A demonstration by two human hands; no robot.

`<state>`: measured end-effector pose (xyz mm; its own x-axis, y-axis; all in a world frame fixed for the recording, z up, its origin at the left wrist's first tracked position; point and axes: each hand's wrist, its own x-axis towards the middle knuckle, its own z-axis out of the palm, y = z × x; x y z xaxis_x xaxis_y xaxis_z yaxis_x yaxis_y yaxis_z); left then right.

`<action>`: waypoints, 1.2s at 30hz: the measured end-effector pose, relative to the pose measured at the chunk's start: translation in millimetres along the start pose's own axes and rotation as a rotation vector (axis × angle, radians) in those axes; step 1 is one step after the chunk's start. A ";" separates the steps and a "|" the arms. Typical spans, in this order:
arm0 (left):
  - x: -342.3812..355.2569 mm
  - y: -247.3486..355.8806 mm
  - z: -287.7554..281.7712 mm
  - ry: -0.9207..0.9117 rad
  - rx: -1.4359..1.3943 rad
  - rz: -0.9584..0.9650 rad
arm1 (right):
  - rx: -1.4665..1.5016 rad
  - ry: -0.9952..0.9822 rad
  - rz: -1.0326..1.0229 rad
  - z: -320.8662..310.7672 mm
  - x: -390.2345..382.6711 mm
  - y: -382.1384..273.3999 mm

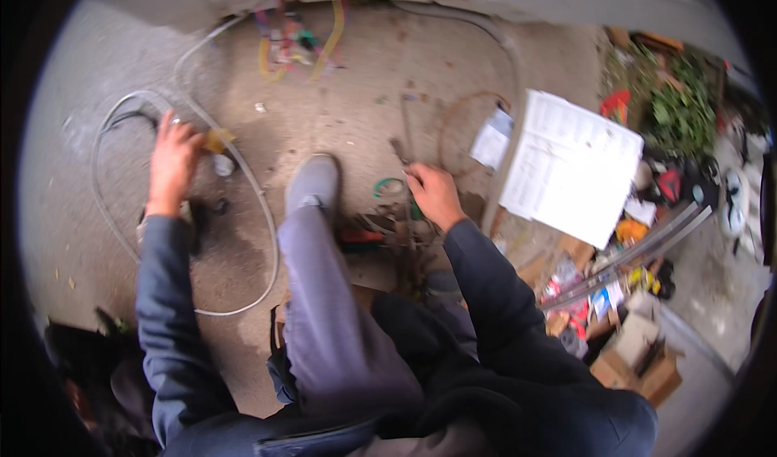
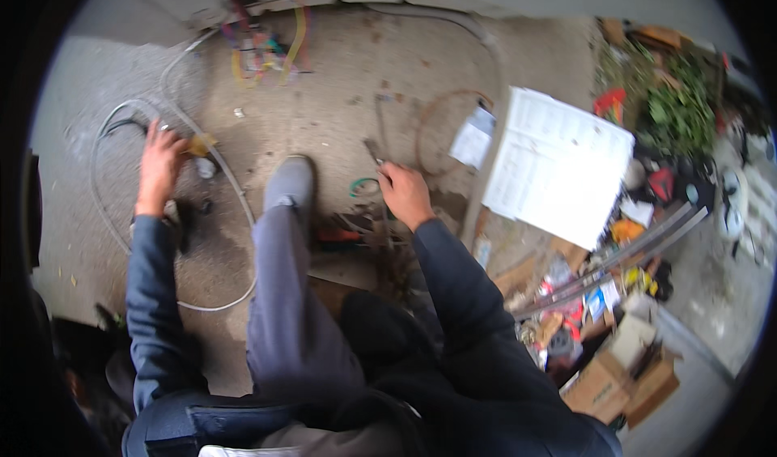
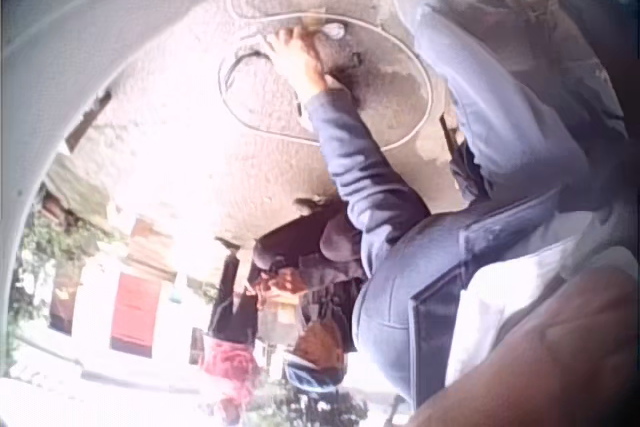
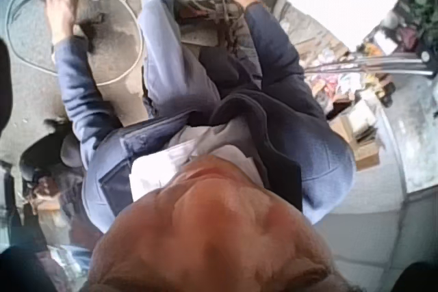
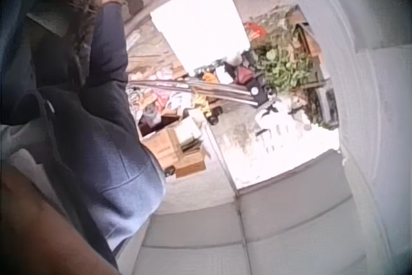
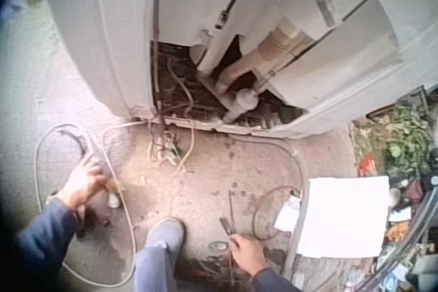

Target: The person sits on the floor and repairs the wiring of a white appliance. They strip wire ends, twist connections, and wrap them with electrical tape. The person uses a screwdriver and electrical tape to secure the connections.

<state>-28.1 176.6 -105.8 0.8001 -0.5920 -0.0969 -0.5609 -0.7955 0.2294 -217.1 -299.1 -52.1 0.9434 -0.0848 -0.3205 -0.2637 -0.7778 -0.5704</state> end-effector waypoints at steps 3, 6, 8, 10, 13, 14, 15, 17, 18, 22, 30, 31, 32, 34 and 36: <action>3.4 -10.2 -39.9 -0.131 -0.030 -0.090 | -0.104 0.253 0.283 -22.4 -6.4 54.9; -9.5 -17.3 -88.9 -0.120 -0.093 -0.255 | -0.172 0.479 0.390 -50.3 -21.7 111.5; -39.5 -33.8 -121.7 -0.148 -0.068 -0.393 | 0.036 0.402 0.620 -58.2 -36.1 160.3; -65.3 -37.8 -148.5 -0.217 -0.017 -0.451 | 0.122 0.287 0.793 -61.5 -72.0 176.5; -83.4 0.5 -193.8 -0.434 -0.119 -0.559 | -0.011 0.147 0.787 -54.2 -99.8 162.7; -80.4 18.2 -197.2 -0.474 -0.189 -0.558 | -0.132 0.133 0.751 -50.4 -119.2 161.0; -77.8 35.6 -201.6 -0.515 -0.255 -0.556 | -0.251 0.116 0.715 -45.7 -138.7 159.8; -75.8 68.5 -207.2 -0.568 -0.368 -0.638 | -0.249 0.228 0.821 -27.1 -174.9 163.4; -75.1 72.2 -200.4 -0.579 -0.460 -0.597 | -0.253 0.291 0.880 -19.2 -198.8 168.0; -84.1 83.5 -164.2 -0.564 -0.578 -0.552 | -0.330 0.383 1.142 -11.4 -272.4 184.7; -98.6 64.4 -120.2 -0.561 -0.599 -0.549 | -0.401 0.296 1.286 -41.4 -310.7 213.3; -104.4 55.9 -117.5 -0.583 -0.593 -0.540 | -0.390 0.246 1.250 -40.8 -306.6 222.7; -106.2 46.9 -109.8 -0.589 -0.609 -0.492 | -0.403 0.268 1.181 -39.7 -300.1 232.1; -102.8 43.3 -89.7 -0.557 -0.654 -0.477 | -0.463 0.333 1.032 -44.1 -295.4 272.2; -91.5 50.0 -100.0 -0.592 -0.612 -0.572 | -0.356 0.240 1.025 -47.6 -289.9 294.8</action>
<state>-108.0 204.0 11.4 0.5868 -0.2457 -0.7716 0.2091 -0.8746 0.4375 -558.8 -533.4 -91.3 0.3361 -0.8784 -0.3397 -0.9047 -0.4014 0.1429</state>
